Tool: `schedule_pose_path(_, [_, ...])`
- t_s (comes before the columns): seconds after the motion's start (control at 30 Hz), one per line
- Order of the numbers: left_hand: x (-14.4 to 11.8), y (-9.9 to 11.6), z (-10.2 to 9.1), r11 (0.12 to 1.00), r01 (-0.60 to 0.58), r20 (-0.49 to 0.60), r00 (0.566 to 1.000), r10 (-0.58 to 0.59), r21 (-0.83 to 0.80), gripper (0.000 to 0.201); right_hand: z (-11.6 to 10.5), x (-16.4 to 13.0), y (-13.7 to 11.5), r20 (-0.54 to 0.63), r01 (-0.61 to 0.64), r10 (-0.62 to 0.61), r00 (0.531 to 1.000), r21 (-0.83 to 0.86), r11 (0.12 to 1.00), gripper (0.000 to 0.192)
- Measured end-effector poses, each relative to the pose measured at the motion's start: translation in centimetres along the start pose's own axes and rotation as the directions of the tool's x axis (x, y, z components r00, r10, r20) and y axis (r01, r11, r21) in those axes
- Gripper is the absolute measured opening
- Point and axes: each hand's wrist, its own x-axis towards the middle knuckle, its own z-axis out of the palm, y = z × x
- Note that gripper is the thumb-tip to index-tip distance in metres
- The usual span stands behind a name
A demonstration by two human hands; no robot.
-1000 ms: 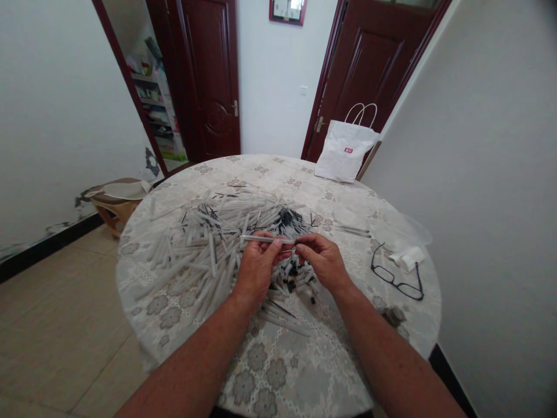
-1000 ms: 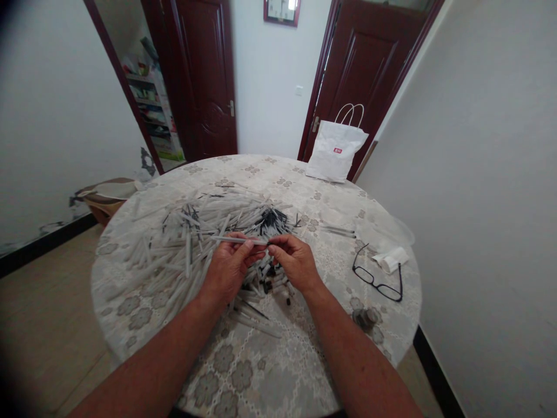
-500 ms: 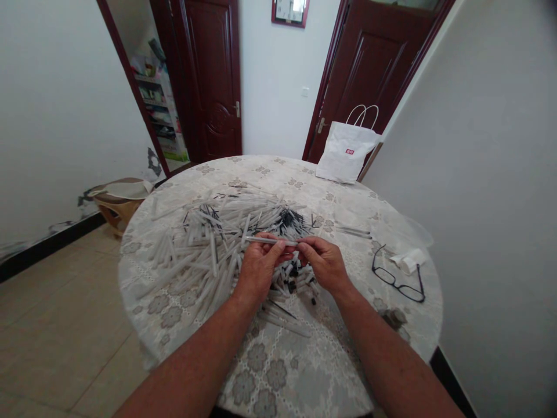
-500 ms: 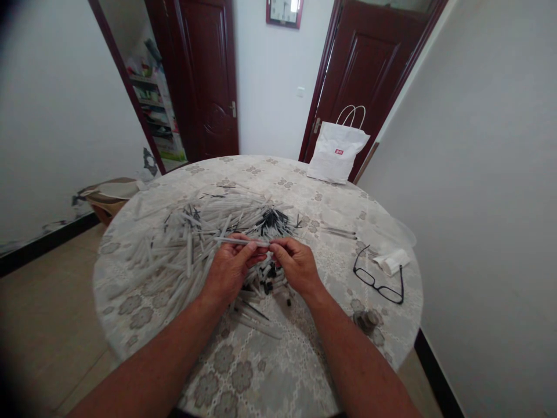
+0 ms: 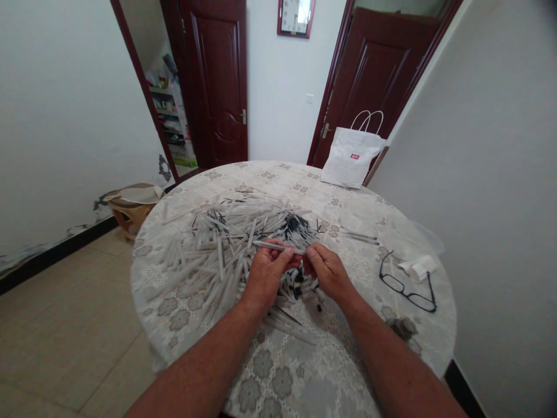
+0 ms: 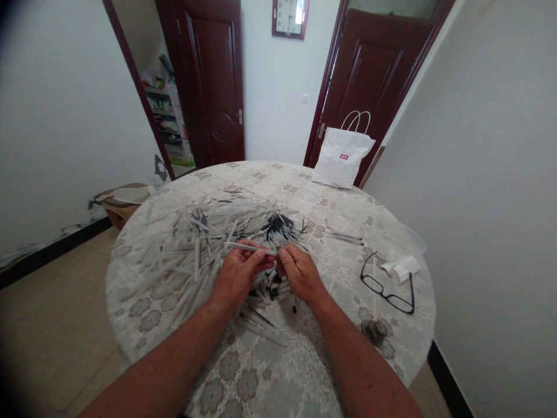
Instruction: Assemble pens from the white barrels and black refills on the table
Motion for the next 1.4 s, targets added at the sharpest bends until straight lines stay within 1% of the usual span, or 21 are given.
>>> schedule_pose_path(0.07, [-0.03, -0.06, 0.01, 1.0, -0.003, 0.003, 1.0, 0.003, 0.006, 0.036, 0.05, 0.02, -0.05, 0.001, -0.017, 0.017, 1.0, 0.009, 1.0, 0.048])
schedule_pose_path(0.1, [-0.04, -0.06, 0.02, 1.0, -0.007, 0.001, 1.0, 0.007, 0.006, 0.036, 0.06, 0.02, -0.08, -0.017, -0.014, 0.015, 1.0, 0.025, 1.0, 0.048])
schedule_pose_path(0.2, [-0.04, 0.04, 0.08, 1.0, -0.013, -0.01, 1.0, 0.013, 0.0, 0.035, 0.04, -0.05, -0.19, -0.067, 0.033, -0.029, 0.997, 0.065, 0.997, 0.035])
schedule_pose_path(0.27, [-0.04, 0.1, 0.08, 1.0, -0.006, -0.017, 1.0, 0.006, -0.003, 0.035, 0.0, -0.13, -0.28, -0.065, 0.067, -0.063, 0.996, 0.063, 0.996, 0.029])
schedule_pose_path(0.33, [-0.05, 0.05, 0.02, 1.0, 0.0, -0.019, 1.0, 0.0, 0.003, 0.036, -0.03, -0.17, -0.34, -0.043, 0.07, -0.069, 0.997, 0.031, 0.997, 0.025])
schedule_pose_path(0.37, [-0.05, -0.02, -0.02, 1.0, 0.004, -0.017, 1.0, -0.004, 0.007, 0.036, -0.04, -0.17, -0.34, -0.024, 0.063, -0.062, 0.998, 0.009, 0.998, 0.027])
schedule_pose_path(0.43, [-0.06, -0.19, -0.11, 1.0, 0.01, -0.01, 1.0, -0.01, 0.007, 0.037, -0.01, -0.13, -0.25, 0.019, 0.034, -0.034, 0.999, -0.011, 0.999, 0.039])
schedule_pose_path(0.5, [-0.06, -0.28, -0.16, 1.0, 0.013, -0.004, 1.0, -0.013, -0.003, 0.037, 0.08, -0.07, -0.08, 0.028, 0.006, -0.007, 1.0, 0.024, 1.0, 0.049])
schedule_pose_path(0.53, [-0.05, -0.28, -0.17, 1.0, 0.012, -0.003, 1.0, -0.012, -0.006, 0.036, 0.12, -0.04, 0.01, 0.014, 0.0, 0.0, 1.0, 0.056, 0.998, 0.049])
schedule_pose_path(0.63, [-0.02, -0.09, -0.13, 1.0, -0.006, -0.021, 1.0, 0.006, 0.001, 0.035, 0.2, -0.07, 0.12, -0.03, 0.027, -0.023, 0.999, 0.116, 0.993, 0.035])
schedule_pose_path(0.67, [-0.01, -0.02, -0.11, 1.0, -0.011, -0.026, 1.0, 0.011, 0.006, 0.034, 0.19, -0.1, 0.08, -0.034, 0.042, -0.038, 0.999, 0.114, 0.993, 0.031])
schedule_pose_path(0.77, [0.0, 0.04, -0.1, 1.0, -0.013, -0.027, 1.0, 0.013, 0.01, 0.033, 0.14, -0.18, -0.13, -0.026, 0.057, -0.055, 0.998, 0.055, 0.997, 0.026])
schedule_pose_path(0.8, [-0.01, 0.0, -0.11, 1.0, -0.01, -0.022, 1.0, 0.01, 0.007, 0.033, 0.14, -0.18, -0.19, -0.018, 0.052, -0.051, 0.999, 0.031, 0.998, 0.029])
schedule_pose_path(0.87, [-0.02, -0.14, -0.15, 1.0, -0.006, -0.014, 1.0, 0.006, 0.002, 0.034, 0.17, -0.15, -0.25, 0.004, 0.032, -0.032, 0.999, 0.003, 0.999, 0.041])
schedule_pose_path(0.93, [-0.02, -0.25, -0.18, 1.0, -0.006, -0.007, 1.0, 0.006, 0.003, 0.034, 0.24, -0.12, -0.21, 0.013, 0.018, -0.018, 1.0, 0.022, 1.0, 0.047])
schedule_pose_path(0.97, [-0.01, -0.28, -0.18, 1.0, -0.007, -0.006, 1.0, 0.007, 0.005, 0.034, 0.27, -0.13, -0.18, 0.005, 0.017, -0.017, 1.0, 0.044, 0.999, 0.046])
schedule_pose_path(1.07, [-0.01, -0.23, -0.15, 1.0, -0.015, -0.011, 1.0, 0.015, 0.008, 0.033, 0.32, -0.21, -0.13, -0.027, 0.044, -0.042, 0.999, 0.079, 0.996, 0.031])
schedule_pose_path(1.17, [-0.05, -0.14, -0.09, 1.0, -0.012, -0.009, 1.0, 0.012, 0.015, 0.032, 0.31, -0.3, -0.26, -0.025, 0.05, -0.05, 0.998, 0.037, 0.998, 0.026])
schedule_pose_path(1.27, [-0.12, -0.16, -0.06, 1.0, -0.003, -0.002, 1.0, 0.003, 0.022, 0.033, 0.34, -0.24, -0.38, -0.005, 0.028, -0.028, 1.0, 0.012, 1.0, 0.037])
schedule_pose_path(1.33, [-0.14, -0.22, -0.06, 1.0, -0.004, 0.005, 1.0, 0.004, 0.027, 0.033, 0.4, -0.16, -0.32, 0.016, 0.013, -0.014, 1.0, 0.044, 0.999, 0.045])
schedule_pose_path(1.4, [-0.13, -0.28, -0.07, 0.999, -0.008, 0.009, 1.0, 0.007, 0.033, 0.033, 0.47, -0.12, -0.11, 0.011, 0.013, -0.014, 1.0, 0.092, 0.996, 0.047])
